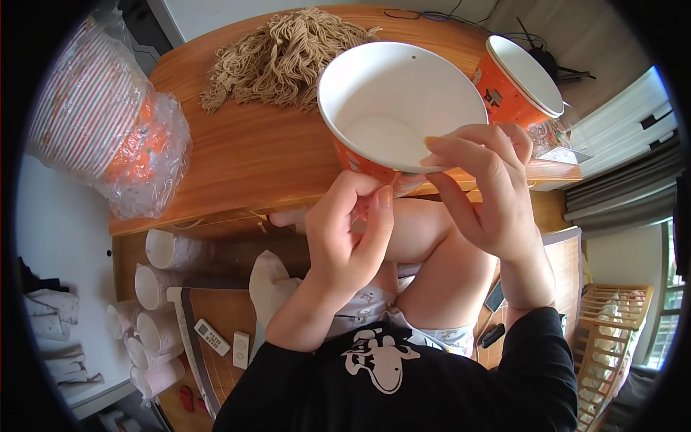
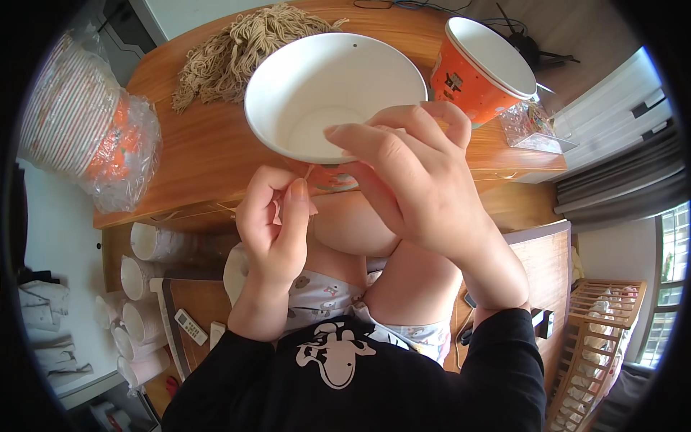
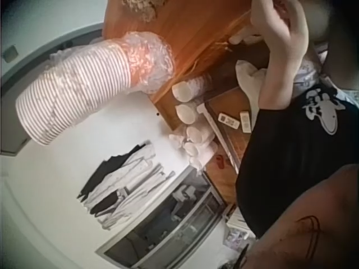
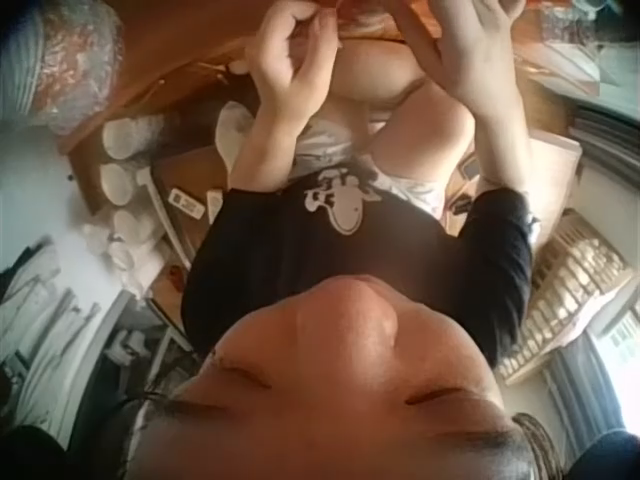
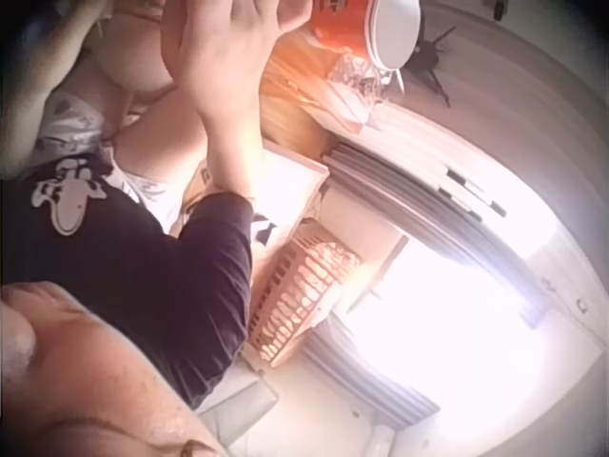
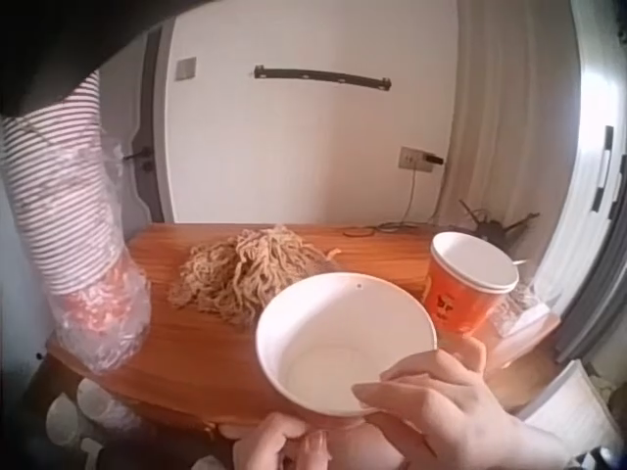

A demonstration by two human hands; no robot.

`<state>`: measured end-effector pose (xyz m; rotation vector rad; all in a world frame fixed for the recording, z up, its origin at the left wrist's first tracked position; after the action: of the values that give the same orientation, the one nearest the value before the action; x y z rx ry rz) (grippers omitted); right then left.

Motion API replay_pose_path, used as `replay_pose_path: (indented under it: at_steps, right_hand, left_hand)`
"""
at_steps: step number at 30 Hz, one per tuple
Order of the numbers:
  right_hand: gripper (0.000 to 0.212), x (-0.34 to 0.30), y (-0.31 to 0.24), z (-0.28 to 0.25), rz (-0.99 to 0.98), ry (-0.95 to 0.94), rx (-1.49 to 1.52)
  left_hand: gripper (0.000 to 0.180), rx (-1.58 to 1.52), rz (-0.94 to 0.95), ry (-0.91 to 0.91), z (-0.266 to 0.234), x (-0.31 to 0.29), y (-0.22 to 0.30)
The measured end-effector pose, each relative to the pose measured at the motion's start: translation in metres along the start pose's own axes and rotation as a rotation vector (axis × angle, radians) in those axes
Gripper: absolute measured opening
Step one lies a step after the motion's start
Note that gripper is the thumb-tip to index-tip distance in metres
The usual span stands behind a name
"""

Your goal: Assembling paper buckets by threading string handles through pre-drilled holes.

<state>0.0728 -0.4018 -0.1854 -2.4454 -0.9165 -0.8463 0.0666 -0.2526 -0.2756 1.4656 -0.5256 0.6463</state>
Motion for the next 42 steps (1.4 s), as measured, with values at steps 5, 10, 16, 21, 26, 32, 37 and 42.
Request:
replay_pose_path:
  at_steps: [5,10,16,21,26,32,37,42]
  right_hand:
    - [0.049,0.002,-0.008,0.002,-0.031,-0.044,-0.01]
    - [0.049,0.002,-0.006,0.004,-0.026,-0.053,0.009]
    - [0.046,0.005,-0.008,0.001,-0.024,-0.076,0.014]
    - [0.04,0.019,0.0,-0.007,0.03,-0.162,0.122]
    - [0.036,0.05,0.009,0.005,0.071,-0.403,0.29]
    - [0.036,0.066,0.009,0.032,0.112,-0.711,0.444]
    - [0.039,0.065,0.008,0.032,0.083,-0.697,0.345]
    - [0.042,0.061,-0.002,0.007,0.014,-0.378,0.358]
  left_hand:
    - [0.007,-0.047,0.002,0.065,-0.004,-0.003,-0.004]
    - [0.006,-0.021,-0.004,0.069,-0.007,-0.004,-0.007]
    - [0.005,0.013,0.036,0.074,-0.003,-0.002,-0.009]
    - [0.006,0.007,0.021,0.075,-0.004,0.001,-0.009]
    - [0.007,0.063,0.013,0.062,-0.003,0.002,-0.007]
    - [0.006,0.047,0.039,0.082,-0.002,0.004,-0.004]
    - [0.006,0.008,-0.022,0.078,0.001,0.002,-0.003]
    - [0.018,-0.236,0.05,0.158,0.006,-0.006,-0.003]
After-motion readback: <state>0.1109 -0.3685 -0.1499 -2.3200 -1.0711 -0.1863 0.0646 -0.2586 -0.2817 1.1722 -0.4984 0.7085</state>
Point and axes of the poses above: each hand's wrist, its own x-axis towards the middle knuckle, its own z-axis out of the palm, y = z × x, the point moved 7 cm from there along x, towards the middle knuckle, and after that the axes turned 11 degrees about z, right-handed, at the moved point
